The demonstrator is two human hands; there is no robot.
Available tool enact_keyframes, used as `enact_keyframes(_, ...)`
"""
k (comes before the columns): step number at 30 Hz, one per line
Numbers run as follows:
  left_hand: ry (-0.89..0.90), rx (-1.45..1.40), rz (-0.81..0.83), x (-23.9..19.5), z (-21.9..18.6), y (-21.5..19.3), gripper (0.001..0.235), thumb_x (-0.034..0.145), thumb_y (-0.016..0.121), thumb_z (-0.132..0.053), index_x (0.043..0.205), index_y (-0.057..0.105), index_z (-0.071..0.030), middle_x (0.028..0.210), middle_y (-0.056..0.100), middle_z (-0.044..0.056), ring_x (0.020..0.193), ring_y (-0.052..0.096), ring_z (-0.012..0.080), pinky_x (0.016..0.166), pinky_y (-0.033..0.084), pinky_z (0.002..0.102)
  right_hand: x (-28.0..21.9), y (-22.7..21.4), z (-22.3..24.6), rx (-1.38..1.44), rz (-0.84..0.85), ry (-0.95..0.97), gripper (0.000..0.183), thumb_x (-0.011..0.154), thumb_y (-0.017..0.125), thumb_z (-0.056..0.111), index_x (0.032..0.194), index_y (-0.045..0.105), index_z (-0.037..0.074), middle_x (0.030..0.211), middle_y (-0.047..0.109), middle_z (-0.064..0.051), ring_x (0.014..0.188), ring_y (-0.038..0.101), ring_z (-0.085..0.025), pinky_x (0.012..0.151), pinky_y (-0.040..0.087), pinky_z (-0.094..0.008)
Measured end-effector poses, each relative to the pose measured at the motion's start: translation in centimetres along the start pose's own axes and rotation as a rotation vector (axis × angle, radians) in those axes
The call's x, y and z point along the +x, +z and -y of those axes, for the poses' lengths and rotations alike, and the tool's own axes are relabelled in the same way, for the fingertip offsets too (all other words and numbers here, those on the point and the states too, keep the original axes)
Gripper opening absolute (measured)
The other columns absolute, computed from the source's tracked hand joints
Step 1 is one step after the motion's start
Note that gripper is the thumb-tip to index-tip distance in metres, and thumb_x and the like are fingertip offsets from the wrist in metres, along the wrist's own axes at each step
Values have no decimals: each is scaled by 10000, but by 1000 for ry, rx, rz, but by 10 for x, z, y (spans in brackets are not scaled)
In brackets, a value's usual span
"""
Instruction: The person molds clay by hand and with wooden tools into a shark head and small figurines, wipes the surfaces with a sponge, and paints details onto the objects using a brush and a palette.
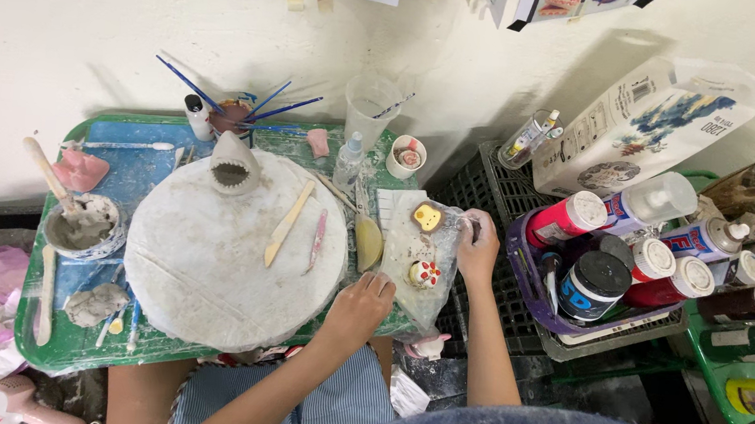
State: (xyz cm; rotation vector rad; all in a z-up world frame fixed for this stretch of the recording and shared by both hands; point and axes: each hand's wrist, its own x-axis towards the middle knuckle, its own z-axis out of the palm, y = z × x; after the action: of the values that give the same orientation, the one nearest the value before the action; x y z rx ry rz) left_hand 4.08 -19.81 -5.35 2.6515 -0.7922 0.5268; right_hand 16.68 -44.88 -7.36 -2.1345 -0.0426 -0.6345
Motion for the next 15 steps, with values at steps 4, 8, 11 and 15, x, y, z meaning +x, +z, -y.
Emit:
enact_keyframes(4,-9,-39,-65,2,-1,-16,269,753,715,-77,1011,657,-32,1022,637,81,984,661,211,767,583,302,1,-6,9,87,17,49,124,960,597,-39,1075,623,-1,959,667,-70,899,643,-133,846,521,-274)
enact_keyframes(8,-16,-167,-154,-2,-5,-45,233,804,729,-137,995,653,-27,982,627,77,947,648,226,766,571,332,4,-14,36,120,23,17,112,974,590,-33,1077,620,-2,967,670,-62,915,638,-112,853,518,-262)
enact_keyframes(11,-18,-211,-189,-11,-6,-74,221,813,720,-130,997,655,-28,997,628,70,949,644,226,771,566,332,5,-16,66,122,45,2,103,982,591,-31,1076,623,-2,963,674,-62,910,639,-112,853,520,-262)
enact_keyframes(15,-4,-232,-250,-34,-2,-118,225,821,738,-116,1006,654,-20,1036,637,59,968,647,211,782,565,324,-2,-7,117,116,73,-137,122,964,587,-46,1077,619,-13,996,660,-75,929,644,-125,875,514,-267)
